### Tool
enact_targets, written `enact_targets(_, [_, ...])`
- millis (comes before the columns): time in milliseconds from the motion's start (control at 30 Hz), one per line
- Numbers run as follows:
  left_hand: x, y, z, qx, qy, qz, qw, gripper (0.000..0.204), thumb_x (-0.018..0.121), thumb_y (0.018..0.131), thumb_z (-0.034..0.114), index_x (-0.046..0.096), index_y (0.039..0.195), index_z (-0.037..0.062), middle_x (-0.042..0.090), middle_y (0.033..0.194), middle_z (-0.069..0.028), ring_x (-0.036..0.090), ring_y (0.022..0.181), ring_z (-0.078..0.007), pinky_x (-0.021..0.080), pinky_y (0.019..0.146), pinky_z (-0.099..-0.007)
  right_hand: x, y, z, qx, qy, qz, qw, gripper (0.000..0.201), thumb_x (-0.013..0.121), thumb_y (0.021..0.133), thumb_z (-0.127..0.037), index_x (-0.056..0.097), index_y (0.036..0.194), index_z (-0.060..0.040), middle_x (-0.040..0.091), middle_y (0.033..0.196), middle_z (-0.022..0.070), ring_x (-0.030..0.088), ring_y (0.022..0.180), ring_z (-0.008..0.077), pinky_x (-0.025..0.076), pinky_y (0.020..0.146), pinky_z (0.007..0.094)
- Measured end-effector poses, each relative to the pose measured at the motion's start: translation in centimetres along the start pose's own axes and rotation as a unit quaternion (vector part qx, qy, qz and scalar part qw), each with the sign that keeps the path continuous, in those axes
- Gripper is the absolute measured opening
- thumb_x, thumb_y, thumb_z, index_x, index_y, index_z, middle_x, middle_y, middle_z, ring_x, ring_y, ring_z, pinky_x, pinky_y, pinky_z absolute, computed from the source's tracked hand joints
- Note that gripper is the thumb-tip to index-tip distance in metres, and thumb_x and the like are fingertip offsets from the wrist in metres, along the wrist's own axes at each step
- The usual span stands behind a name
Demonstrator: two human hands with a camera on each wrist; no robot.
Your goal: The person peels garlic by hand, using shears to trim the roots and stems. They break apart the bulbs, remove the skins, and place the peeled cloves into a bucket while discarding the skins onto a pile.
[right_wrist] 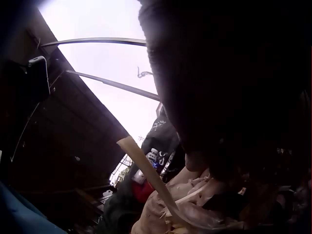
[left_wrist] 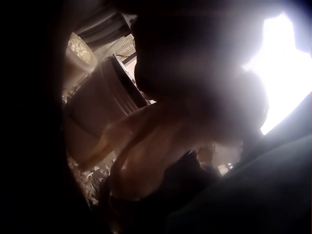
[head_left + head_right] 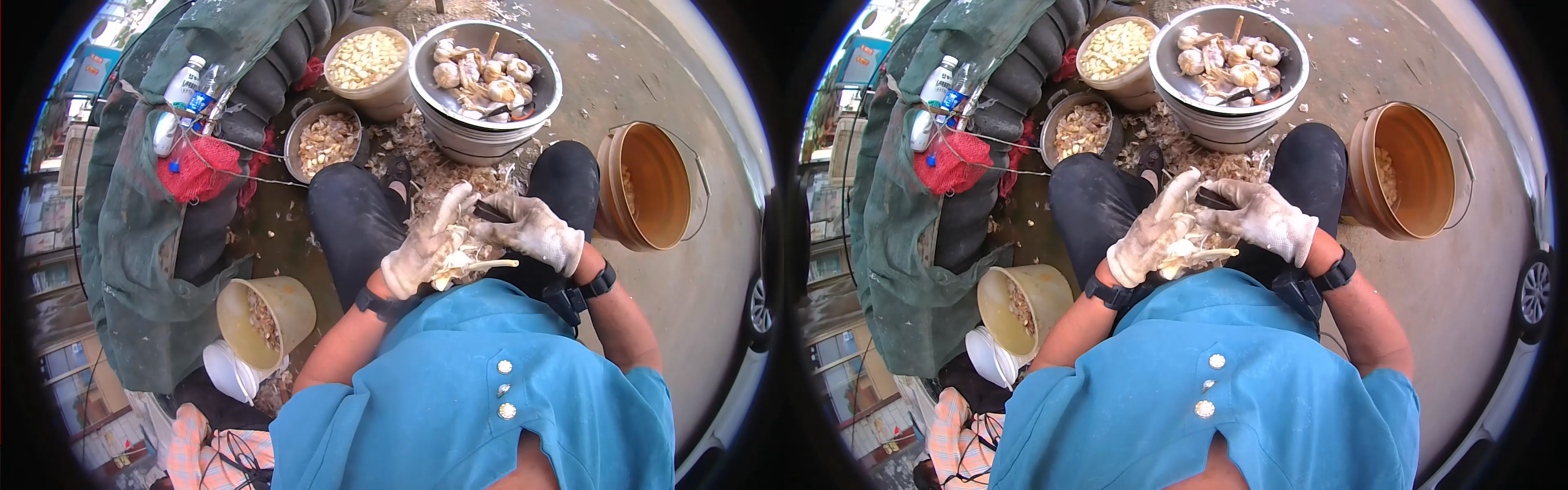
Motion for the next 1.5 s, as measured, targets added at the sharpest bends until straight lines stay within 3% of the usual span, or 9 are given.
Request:
enact_targets(167, [-0.1,-0.2,-0.3,0.083,-0.019,-0.033,0.996,0.075,0.055,0.095,0.031,0.018,0.151,-0.0019,0.021,0.157,-0.0169,0.025,0.144,-0.027,0.03,0.113,-0.0393,2.5,0.7,0.9,0.039,-0.024,-0.06,0.997,0.048,0.068,0.09,-0.033,0.059,0.128,-0.0055,0.068,0.107,0.0133,0.062,0.095,0.0128,0.05,0.084,0.0297])
enact_targets(300, [-0.5,0.0,-1.5,0.027,-0.021,-0.017,0.999,0.071,0.054,0.096,0.03,0.02,0.15,-0.0017,0.022,0.156,-0.017,0.025,0.143,-0.0246,0.031,0.112,-0.0365,2.0,0.5,1.4,0.065,-0.04,-0.019,0.997,0.048,0.07,0.089,-0.031,0.059,0.127,-0.0027,0.069,0.105,0.0105,0.061,0.092,0.011,0.05,0.084,0.028])
enact_targets(367, [-0.8,-0.1,-0.6,0.056,0.145,-0.015,0.988,0.065,0.051,0.099,0.027,0.022,0.15,-0.0003,0.027,0.154,-0.0161,0.034,0.139,-0.0222,0.035,0.108,-0.0331,1.7,0.6,1.2,0.048,-0.022,-0.011,0.999,0.048,0.07,0.09,-0.03,0.059,0.127,-0.0023,0.069,0.105,0.0086,0.061,0.092,0.01,0.05,0.084,0.0273])
enact_targets(500, [-0.9,0.0,-0.9,0.014,0.104,0.004,0.994,0.054,0.049,0.1,0.023,0.031,0.146,0.0006,0.04,0.145,-0.0138,0.048,0.126,-0.0188,0.04,0.102,-0.03,1.9,1.0,3.4,0.07,0.145,-0.012,0.987,0.048,0.068,0.091,-0.026,0.056,0.129,0.0008,0.068,0.103,0.0054,0.059,0.092,0.0069,0.05,0.082,0.0245])
enact_targets(567, [-1.9,0.2,-2.8,-0.079,-0.005,0.059,0.995,0.043,0.052,0.099,0.02,0.043,0.136,0.0007,0.055,0.129,-0.0091,0.054,0.112,-0.0134,0.042,0.096,-0.027,1.7,0.2,2.1,0.111,0.203,0.003,0.973,0.039,0.068,0.092,-0.024,0.058,0.121,0.0006,0.066,0.093,0.0016,0.058,0.081,0.0038,0.049,0.069,0.021])
enact_targets(667, [-2.8,0.2,-2.4,-0.038,0.031,0.112,0.993,0.033,0.058,0.096,0.015,0.052,0.124,0.0001,0.06,0.108,-0.0038,0.055,0.1,-0.0091,0.046,0.086,-0.024,1.4,0.0,2.1,0.138,0.219,0.022,0.966,0.024,0.068,0.092,-0.025,0.059,0.102,-0.0058,0.056,0.076,-0.0061,0.044,0.058,0.0007,0.033,0.048,0.0179])
enact_targets(900, [-3.2,-0.2,-3.2,-0.07,-0.096,0.152,0.981,0.027,0.062,0.092,0.01,0.059,0.116,-0.0023,0.059,0.093,0.0,0.056,0.083,-0.0062,0.048,0.074,-0.0215,2.0,0.1,3.1,0.148,0.27,0.004,0.952,0.023,0.065,0.093,-0.029,0.061,0.1,-0.0077,0.054,0.07,-0.0053,0.041,0.052,0.0013,0.029,0.045,0.0172])
enact_targets(1200, [-3.1,-0.4,-4.8,-0.07,-0.262,0.054,0.961,0.036,0.06,0.092,0.019,0.056,0.119,-0.0047,0.065,0.11,-0.0149,0.065,0.1,-0.0227,0.054,0.087,-0.0341,2.5,-0.2,4.5,0.169,0.326,-0.005,0.93,0.018,0.06,0.096,-0.027,0.061,0.099,-0.0097,0.052,0.069,-0.0054,0.036,0.049,0.0013,0.026,0.044,0.0172])
enact_targets(1500, [-2.6,-0.1,-3.2,-0.055,-0.258,0.076,0.962,0.04,0.052,0.099,0.029,0.051,0.124,-0.0024,0.063,0.111,-0.0127,0.064,0.1,-0.0207,0.053,0.086,-0.0334,3.3,0.2,3.9,0.161,0.402,-0.006,0.901,0.016,0.057,0.097,-0.026,0.061,0.099,-0.0111,0.047,0.068,-0.0071,0.032,0.05,0.0019,0.022,0.044,0.019])
Point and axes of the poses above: each hand's wrist, its own y-axis towards the middle knuckle, its own x-axis out of the palm, z = x × y, the point moved 10 cm from there along y, towards the middle knuckle
